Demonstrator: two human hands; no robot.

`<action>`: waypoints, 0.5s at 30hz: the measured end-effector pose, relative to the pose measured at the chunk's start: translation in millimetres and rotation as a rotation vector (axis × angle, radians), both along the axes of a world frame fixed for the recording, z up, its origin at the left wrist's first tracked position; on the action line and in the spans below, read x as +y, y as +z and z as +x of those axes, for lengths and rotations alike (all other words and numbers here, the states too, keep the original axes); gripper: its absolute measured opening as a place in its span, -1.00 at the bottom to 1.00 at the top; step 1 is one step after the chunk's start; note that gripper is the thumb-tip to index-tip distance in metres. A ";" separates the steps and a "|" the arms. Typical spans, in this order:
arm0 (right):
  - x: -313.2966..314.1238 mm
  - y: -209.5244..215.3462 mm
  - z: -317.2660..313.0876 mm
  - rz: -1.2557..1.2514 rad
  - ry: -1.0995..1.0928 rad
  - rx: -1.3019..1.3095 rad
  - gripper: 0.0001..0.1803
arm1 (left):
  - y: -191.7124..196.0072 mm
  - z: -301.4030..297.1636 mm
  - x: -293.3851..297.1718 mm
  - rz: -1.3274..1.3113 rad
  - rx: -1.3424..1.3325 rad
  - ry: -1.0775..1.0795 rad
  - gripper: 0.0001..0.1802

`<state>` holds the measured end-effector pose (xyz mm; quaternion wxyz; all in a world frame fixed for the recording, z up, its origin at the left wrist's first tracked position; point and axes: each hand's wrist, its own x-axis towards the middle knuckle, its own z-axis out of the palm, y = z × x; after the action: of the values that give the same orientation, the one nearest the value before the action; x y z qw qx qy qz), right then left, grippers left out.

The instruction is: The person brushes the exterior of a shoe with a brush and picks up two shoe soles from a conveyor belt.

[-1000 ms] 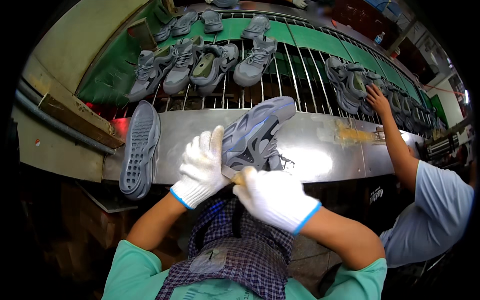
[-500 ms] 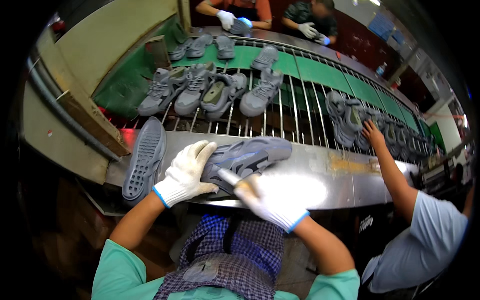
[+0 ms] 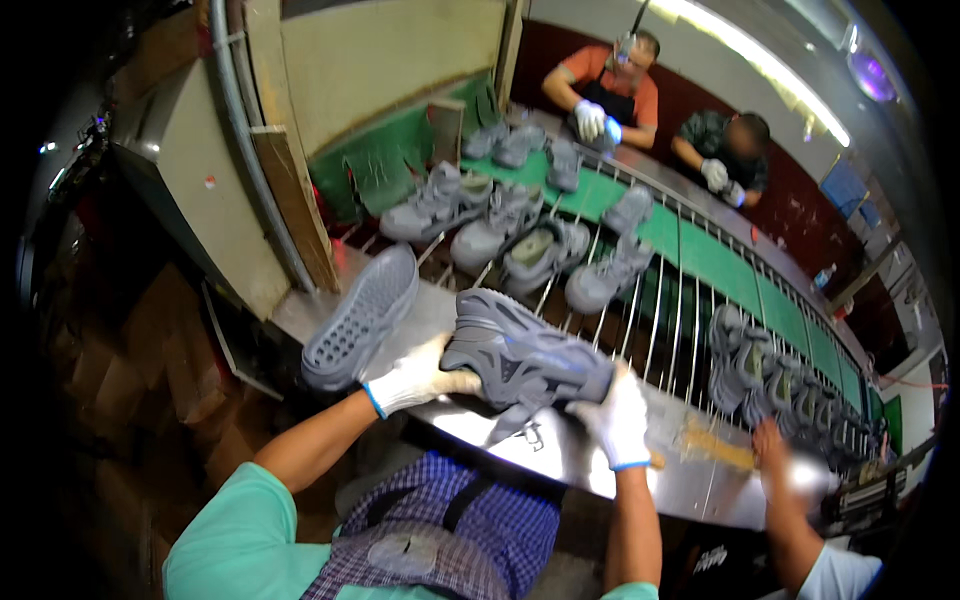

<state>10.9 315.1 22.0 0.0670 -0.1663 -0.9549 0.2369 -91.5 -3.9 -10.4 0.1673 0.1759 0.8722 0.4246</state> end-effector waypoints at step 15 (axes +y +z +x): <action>28.4 45.7 -15.2 -0.159 0.016 0.835 -0.25 | 131.2 36.3 152.5 0.438 0.633 -0.096 -0.12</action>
<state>-4.3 343.5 67.7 0.4331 -0.0531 -0.8258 0.3572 -55.2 148.6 120.8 -0.1320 0.3706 0.7601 0.5172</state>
